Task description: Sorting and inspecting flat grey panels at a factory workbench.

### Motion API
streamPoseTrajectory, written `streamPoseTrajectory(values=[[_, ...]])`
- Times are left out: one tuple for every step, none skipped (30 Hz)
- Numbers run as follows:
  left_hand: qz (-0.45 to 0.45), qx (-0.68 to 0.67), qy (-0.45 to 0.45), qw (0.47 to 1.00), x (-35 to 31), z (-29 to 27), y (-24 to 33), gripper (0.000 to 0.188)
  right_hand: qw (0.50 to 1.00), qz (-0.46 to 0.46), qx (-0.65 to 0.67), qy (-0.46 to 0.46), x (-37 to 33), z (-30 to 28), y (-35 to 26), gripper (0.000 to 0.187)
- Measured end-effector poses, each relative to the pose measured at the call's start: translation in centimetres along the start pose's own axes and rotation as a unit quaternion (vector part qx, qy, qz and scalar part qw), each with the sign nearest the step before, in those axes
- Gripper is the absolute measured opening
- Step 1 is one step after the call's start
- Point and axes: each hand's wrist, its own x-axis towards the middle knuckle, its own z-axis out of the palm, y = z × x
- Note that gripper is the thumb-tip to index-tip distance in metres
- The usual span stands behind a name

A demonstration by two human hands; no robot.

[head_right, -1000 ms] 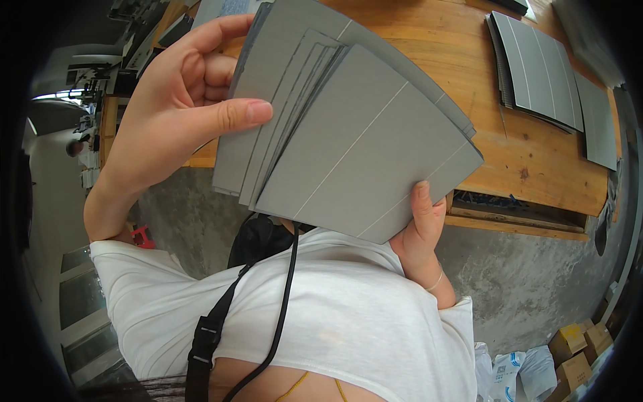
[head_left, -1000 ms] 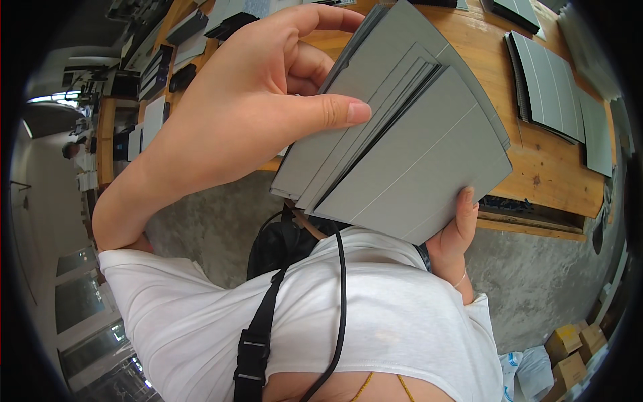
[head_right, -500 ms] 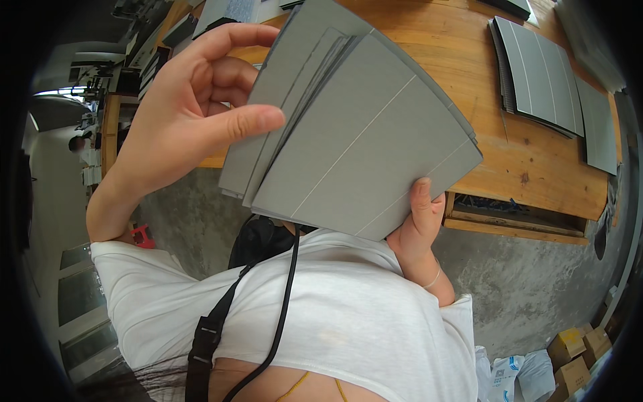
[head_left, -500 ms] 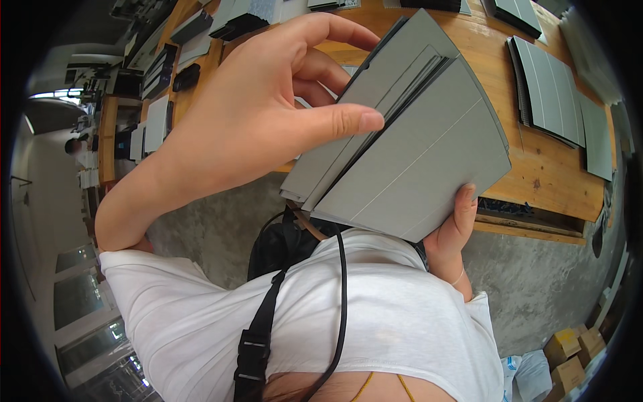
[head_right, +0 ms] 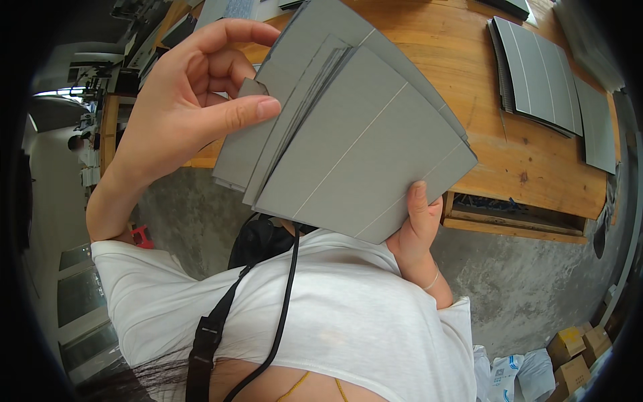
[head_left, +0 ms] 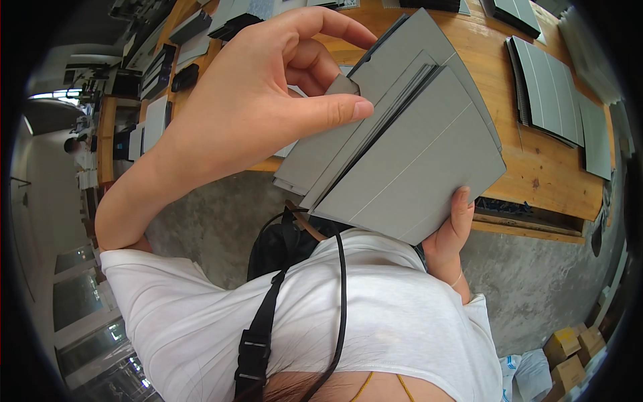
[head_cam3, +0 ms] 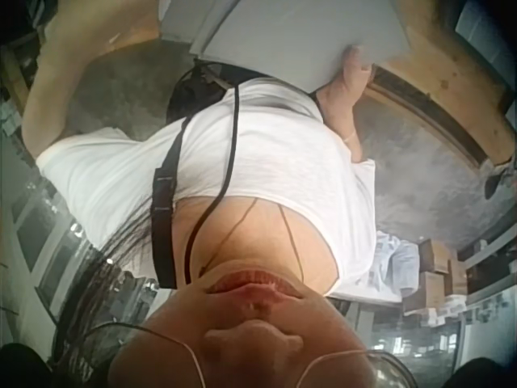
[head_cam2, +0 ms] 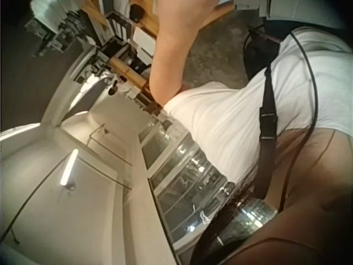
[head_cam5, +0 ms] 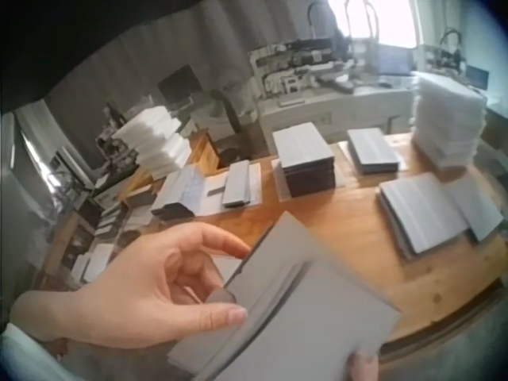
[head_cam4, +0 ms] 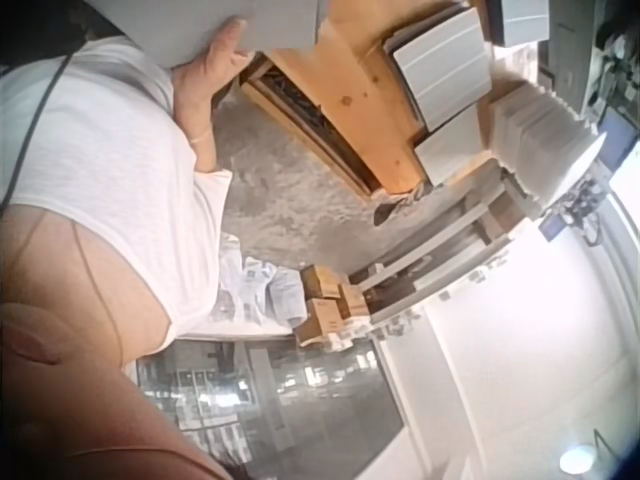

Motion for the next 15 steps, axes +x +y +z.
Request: streamPoseTrajectory(values=[[0.007,0.028,-0.002,1.000,0.0,-0.1,0.0,0.055,1.000,0.000,0.000,0.000,0.0,0.0,-0.1,0.034],[0.008,0.028,-0.002,1.000,0.0,-0.2,-0.1,0.055,1.000,0.004,-0.002,0.000,0.0,0.0,-0.2,0.034],[0.004,0.022,-0.008,1.000,0.0,-0.3,-0.2,0.054,1.000,0.007,-0.003,0.000,0.0,0.0,-0.2,0.034],[0.001,0.016,-0.015,1.000,0.1,-0.4,-0.2,0.053,1.000,0.007,-0.003,0.000,-0.1,0.0,-0.3,0.034],[0.001,0.017,-0.015,1.000,0.2,-0.4,-0.1,0.053,1.000,0.003,-0.003,0.005,-0.2,0.1,-0.5,0.034],[-0.012,0.007,-0.013,1.000,0.3,-0.4,0.0,0.050,1.000,0.000,-0.004,0.011,-0.3,0.2,-0.6,0.034],[-0.025,-0.002,-0.011,1.000,0.5,-0.4,0.1,0.046,1.000,-0.001,-0.004,0.011,-0.3,0.3,-0.9,0.034],[-0.025,-0.002,-0.012,1.000,0.7,-0.4,0.1,0.046,1.000,-0.003,-0.008,0.016,-0.4,0.5,-1.2,0.034],[-0.041,0.017,-0.006,0.999,0.9,-0.4,0.1,0.042,1.000,-0.005,-0.012,0.021,-0.5,0.6,-1.4,0.034],[-0.057,0.035,0.000,0.998,1.2,-0.4,0.1,0.037,1.000,-0.006,-0.012,0.023,-0.6,0.3,-1.5,0.034],[-0.055,0.034,-0.002,0.998,1.6,-0.4,0.0,0.037,0.999,-0.002,-0.034,0.018,-0.6,-0.2,-1.7,0.039],[-0.054,0.032,-0.008,0.998,2.1,-0.3,-0.1,0.035,0.998,0.002,-0.055,0.014,-0.7,-0.5,-1.9,0.044],[-0.052,0.028,-0.015,0.998,2.6,-0.3,-0.2,0.033,0.998,-0.001,-0.056,0.017,-0.7,-0.6,-2.1,0.044],[-0.049,0.027,-0.019,0.998,3.2,-0.3,-0.5,0.033,0.998,-0.010,-0.061,0.032,-0.8,-0.7,-2.4,0.044],[-0.042,-0.004,-0.031,0.999,3.7,-0.3,-0.8,0.033,0.997,-0.017,-0.066,0.046,-0.9,-0.8,-2.6,0.043]])
